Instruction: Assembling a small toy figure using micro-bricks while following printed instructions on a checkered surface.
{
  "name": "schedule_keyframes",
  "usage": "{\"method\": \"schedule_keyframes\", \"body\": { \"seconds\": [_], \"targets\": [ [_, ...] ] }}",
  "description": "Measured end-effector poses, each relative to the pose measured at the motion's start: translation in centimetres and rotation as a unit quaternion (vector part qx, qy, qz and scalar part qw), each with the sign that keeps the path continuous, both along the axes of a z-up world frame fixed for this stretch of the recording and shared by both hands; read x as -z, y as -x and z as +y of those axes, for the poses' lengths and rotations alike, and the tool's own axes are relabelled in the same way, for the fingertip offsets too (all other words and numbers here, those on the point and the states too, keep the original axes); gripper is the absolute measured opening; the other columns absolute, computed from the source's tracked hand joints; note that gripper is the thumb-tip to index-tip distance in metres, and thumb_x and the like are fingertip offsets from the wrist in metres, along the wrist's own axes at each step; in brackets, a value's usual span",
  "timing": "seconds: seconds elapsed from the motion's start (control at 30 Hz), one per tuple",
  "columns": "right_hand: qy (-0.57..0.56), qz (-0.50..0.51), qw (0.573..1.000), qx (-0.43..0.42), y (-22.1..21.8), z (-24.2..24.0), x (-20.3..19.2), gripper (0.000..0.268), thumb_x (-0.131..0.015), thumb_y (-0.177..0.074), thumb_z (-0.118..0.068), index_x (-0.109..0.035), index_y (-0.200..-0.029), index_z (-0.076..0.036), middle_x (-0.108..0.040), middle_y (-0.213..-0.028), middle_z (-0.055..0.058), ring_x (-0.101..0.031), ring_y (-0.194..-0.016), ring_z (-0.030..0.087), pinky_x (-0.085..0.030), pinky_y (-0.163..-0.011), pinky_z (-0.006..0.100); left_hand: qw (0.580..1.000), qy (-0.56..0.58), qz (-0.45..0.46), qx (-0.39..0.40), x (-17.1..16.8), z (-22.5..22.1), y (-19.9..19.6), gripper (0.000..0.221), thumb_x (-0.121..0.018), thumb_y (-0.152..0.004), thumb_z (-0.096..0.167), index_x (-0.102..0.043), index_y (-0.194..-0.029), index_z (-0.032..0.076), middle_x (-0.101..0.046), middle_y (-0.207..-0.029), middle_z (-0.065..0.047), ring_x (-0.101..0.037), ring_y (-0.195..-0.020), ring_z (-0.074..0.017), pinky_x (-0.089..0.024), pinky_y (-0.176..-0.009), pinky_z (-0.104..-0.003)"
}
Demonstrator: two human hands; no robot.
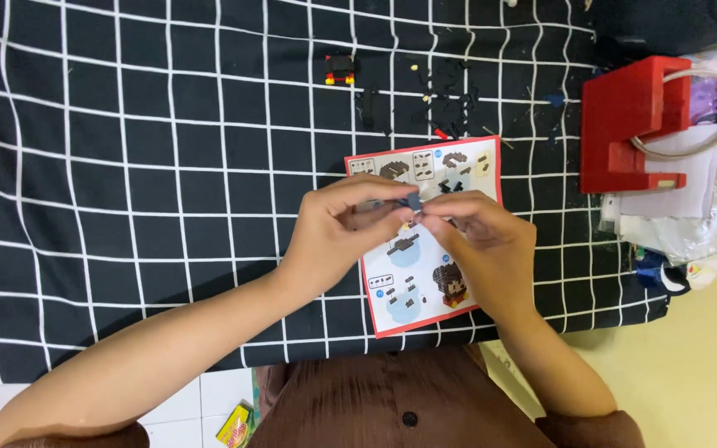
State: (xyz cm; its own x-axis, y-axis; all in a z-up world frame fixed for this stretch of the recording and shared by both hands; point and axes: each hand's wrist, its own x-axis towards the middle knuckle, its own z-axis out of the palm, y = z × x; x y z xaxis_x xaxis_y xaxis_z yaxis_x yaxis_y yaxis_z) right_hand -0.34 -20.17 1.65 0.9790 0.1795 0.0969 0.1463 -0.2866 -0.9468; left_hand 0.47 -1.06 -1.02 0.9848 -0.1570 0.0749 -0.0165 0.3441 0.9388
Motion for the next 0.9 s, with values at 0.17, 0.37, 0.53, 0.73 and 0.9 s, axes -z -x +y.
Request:
{"method": "schedule_keyframes", "body": {
  "seconds": [0.17,0.37,0.53,0.73,0.9],
  "targets": [
    [0.090,0.006,0.995,-0.031,-0.4,-0.5,-1.3,0.014,-0.075,-0.087,0.007,-0.077,-0.099,0.001,-0.077,-0.095,0.014,-0.076,-0.095,0.029,-0.059,-0.088,0.040,0.999,-0.019,0.030,-0.022,0.2,0.8,-1.7,0.025,-0.075,-0.091,0.004,-0.073,-0.116,0.003,-0.077,-0.103,-0.014,-0.069,-0.101,-0.0165,-0.064,-0.083,-0.031],
    [0.188,-0.076,0.973,-0.110,-2.0,0.4,-2.0,0.018,-0.074,-0.088,0.009,-0.079,-0.100,-0.003,-0.077,-0.096,0.012,-0.075,-0.096,0.031,-0.058,-0.087,0.042,0.989,0.034,0.118,-0.085,0.5,2.1,-3.7,0.024,-0.070,-0.096,0.018,-0.072,-0.116,0.004,-0.077,-0.101,-0.012,-0.073,-0.096,-0.0128,-0.063,-0.087,-0.028],
    [0.217,-0.161,0.951,-0.151,-4.4,1.5,-2.8,0.018,-0.073,-0.089,0.012,-0.078,-0.101,0.000,-0.075,-0.097,0.013,-0.074,-0.097,0.031,-0.057,-0.088,0.041,0.975,0.110,0.160,-0.109,-0.1,3.5,-4.9,0.028,-0.067,-0.097,0.020,-0.071,-0.118,0.002,-0.076,-0.109,-0.013,-0.074,-0.101,-0.0164,-0.064,-0.093,-0.031],
    [0.151,-0.069,0.972,-0.166,-6.6,1.6,-2.5,0.016,-0.071,-0.094,0.006,-0.076,-0.107,-0.003,-0.075,-0.099,0.014,-0.070,-0.089,0.025,-0.056,-0.086,0.040,0.981,0.151,0.106,-0.065,0.3,4.1,-5.2,0.030,-0.064,-0.101,0.017,-0.067,-0.123,-0.002,-0.071,-0.121,-0.022,-0.072,-0.112,-0.0278,-0.063,-0.096,-0.038],
    [-0.016,0.091,0.985,-0.146,-6.6,1.5,-1.2,0.021,-0.064,-0.098,0.000,-0.072,-0.117,-0.001,-0.077,-0.106,0.015,-0.070,-0.096,0.018,-0.059,-0.091,0.036,0.985,0.159,0.063,-0.007,0.2,4.0,-4.9,0.035,-0.064,-0.101,0.019,-0.063,-0.128,-0.004,-0.070,-0.122,-0.025,-0.070,-0.114,-0.0294,-0.061,-0.098,-0.038]
  ]
}}
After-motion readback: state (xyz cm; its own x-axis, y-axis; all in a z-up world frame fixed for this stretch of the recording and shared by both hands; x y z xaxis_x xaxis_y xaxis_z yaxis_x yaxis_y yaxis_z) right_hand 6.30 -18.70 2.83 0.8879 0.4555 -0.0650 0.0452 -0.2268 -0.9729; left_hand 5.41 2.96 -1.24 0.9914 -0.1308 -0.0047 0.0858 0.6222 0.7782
